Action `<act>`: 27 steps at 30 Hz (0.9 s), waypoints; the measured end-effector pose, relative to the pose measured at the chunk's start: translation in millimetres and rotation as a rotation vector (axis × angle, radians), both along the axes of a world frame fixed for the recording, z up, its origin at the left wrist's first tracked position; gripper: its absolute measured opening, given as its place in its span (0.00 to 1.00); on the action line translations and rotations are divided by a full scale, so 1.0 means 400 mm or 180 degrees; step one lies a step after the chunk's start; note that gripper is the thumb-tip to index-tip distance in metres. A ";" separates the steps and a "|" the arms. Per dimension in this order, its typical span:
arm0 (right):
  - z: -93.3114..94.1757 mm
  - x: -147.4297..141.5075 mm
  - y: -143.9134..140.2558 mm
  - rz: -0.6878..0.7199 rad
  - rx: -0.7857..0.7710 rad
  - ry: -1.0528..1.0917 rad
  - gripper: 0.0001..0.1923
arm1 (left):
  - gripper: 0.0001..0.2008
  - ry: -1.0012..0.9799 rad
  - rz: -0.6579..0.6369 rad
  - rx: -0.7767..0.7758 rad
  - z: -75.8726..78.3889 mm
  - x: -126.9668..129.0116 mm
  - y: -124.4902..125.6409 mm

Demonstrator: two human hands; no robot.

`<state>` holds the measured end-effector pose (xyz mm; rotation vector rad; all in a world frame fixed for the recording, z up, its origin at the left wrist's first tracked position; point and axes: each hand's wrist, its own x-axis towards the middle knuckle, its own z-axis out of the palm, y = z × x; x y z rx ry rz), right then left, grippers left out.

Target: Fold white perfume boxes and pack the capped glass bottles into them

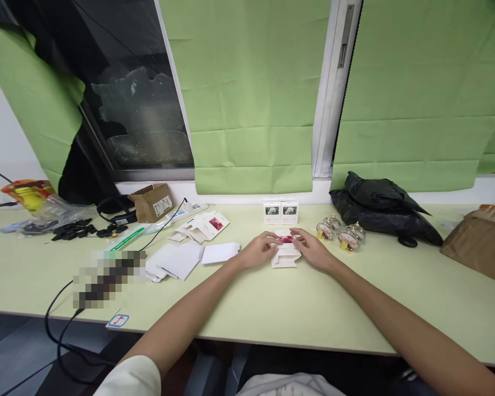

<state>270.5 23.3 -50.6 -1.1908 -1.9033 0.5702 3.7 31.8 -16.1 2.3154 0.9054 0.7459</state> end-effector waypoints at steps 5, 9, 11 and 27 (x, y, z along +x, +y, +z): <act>-0.007 0.005 0.002 0.0258 -0.0251 0.0605 0.26 | 0.23 0.0088 -0.0039 -0.0176 0.010 -0.013 0.002; -0.005 0.003 0.004 0.0201 -0.0326 0.0939 0.22 | 0.33 0.0282 -0.0180 -0.0304 0.024 -0.026 0.001; 0.000 0.000 0.004 0.0222 -0.0347 0.1119 0.20 | 0.37 0.0301 -0.0305 -0.0298 0.029 -0.029 0.000; 0.023 0.003 -0.008 0.0841 -0.0807 0.1451 0.41 | 0.37 0.0317 -0.0107 0.0224 0.027 -0.023 -0.003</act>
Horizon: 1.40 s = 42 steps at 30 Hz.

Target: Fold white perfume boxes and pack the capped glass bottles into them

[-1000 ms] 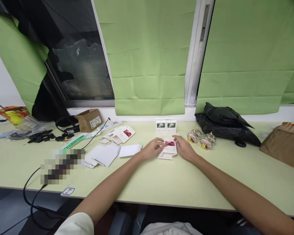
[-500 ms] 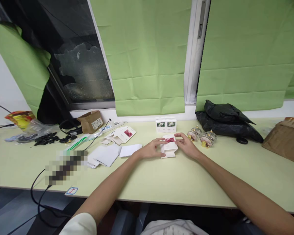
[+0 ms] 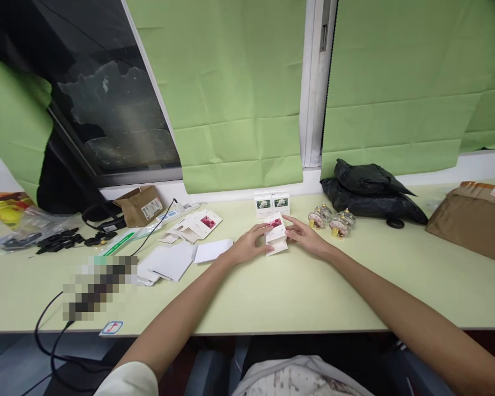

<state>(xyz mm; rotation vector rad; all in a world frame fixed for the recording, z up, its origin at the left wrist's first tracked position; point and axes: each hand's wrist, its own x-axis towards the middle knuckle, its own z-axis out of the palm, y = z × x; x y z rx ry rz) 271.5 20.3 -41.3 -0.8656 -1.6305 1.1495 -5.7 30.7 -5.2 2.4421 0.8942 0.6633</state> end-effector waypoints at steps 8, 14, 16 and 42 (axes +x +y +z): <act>0.029 0.015 -0.019 0.0072 0.0130 -0.0466 0.35 | 0.35 0.0417 0.0117 0.0353 0.006 0.008 -0.004; 0.043 0.015 -0.027 0.0262 0.0024 -0.0358 0.41 | 0.32 0.0246 0.0089 0.0381 0.007 0.011 -0.009; 0.043 0.015 -0.029 0.0350 0.0015 -0.0361 0.43 | 0.32 0.0292 0.0113 0.0407 0.008 0.013 -0.011; -0.007 0.000 -0.028 -0.0660 0.1194 -0.1960 0.32 | 0.33 0.0117 -0.0090 0.0258 -0.001 0.005 0.002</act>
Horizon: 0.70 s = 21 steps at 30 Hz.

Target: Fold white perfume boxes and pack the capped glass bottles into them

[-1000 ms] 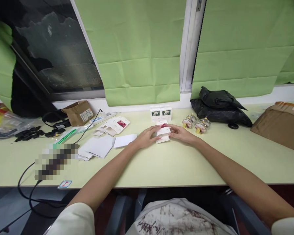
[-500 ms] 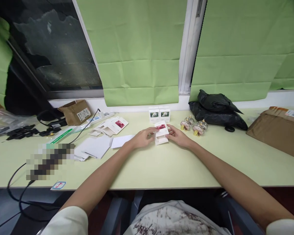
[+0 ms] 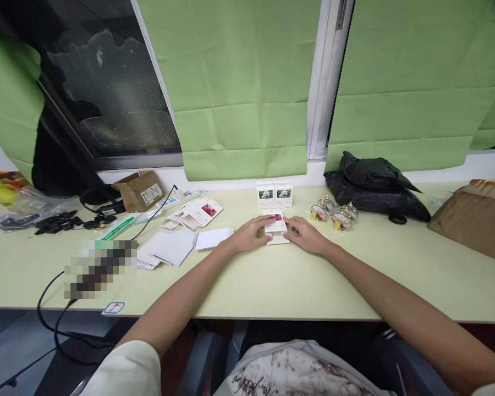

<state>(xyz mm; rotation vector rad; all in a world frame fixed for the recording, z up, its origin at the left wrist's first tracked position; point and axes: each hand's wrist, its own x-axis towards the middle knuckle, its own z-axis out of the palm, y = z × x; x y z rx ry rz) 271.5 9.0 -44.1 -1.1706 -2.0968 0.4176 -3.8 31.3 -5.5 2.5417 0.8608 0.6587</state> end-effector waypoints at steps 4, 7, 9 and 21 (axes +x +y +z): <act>-0.004 -0.008 0.000 -0.0083 0.0136 -0.0082 0.29 | 0.27 0.0034 0.0049 0.0085 -0.008 0.007 0.001; -0.002 -0.018 -0.001 -0.0245 0.0209 -0.0138 0.26 | 0.27 -0.0025 0.0053 0.0140 -0.011 0.015 -0.002; 0.000 -0.023 -0.002 -0.0327 0.0229 -0.0150 0.26 | 0.27 -0.0126 0.0043 0.0158 -0.014 0.023 -0.003; 0.016 0.006 -0.004 -0.0025 -0.0463 0.0382 0.31 | 0.25 -0.0443 0.0001 -0.0238 -0.009 0.029 -0.011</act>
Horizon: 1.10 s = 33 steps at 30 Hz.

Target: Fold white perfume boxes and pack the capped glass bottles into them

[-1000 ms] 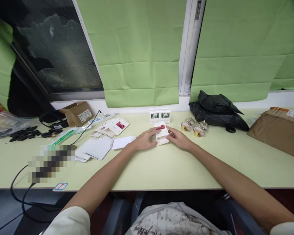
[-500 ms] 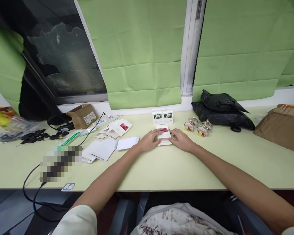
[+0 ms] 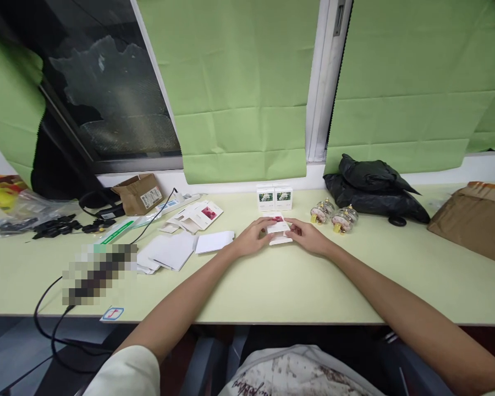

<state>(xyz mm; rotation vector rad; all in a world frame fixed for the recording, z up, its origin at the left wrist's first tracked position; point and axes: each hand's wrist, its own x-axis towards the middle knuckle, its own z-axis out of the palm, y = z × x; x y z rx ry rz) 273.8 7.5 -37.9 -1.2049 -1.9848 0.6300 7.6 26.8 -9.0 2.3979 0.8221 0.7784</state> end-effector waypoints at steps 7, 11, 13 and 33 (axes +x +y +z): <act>0.009 0.002 -0.007 0.0289 -0.0250 0.0243 0.39 | 0.24 -0.0039 0.0002 -0.0189 0.009 -0.010 0.007; -0.001 -0.004 -0.003 0.0111 -0.0189 0.0224 0.35 | 0.31 0.0038 -0.0075 -0.0117 0.014 -0.013 0.003; -0.004 -0.008 -0.001 0.0101 -0.0146 0.0197 0.33 | 0.33 0.0055 -0.0084 -0.0026 0.013 -0.013 0.002; -0.004 -0.036 0.000 -0.0222 0.0141 -0.0103 0.26 | 0.25 -0.0140 -0.0074 -0.0319 -0.022 -0.008 0.031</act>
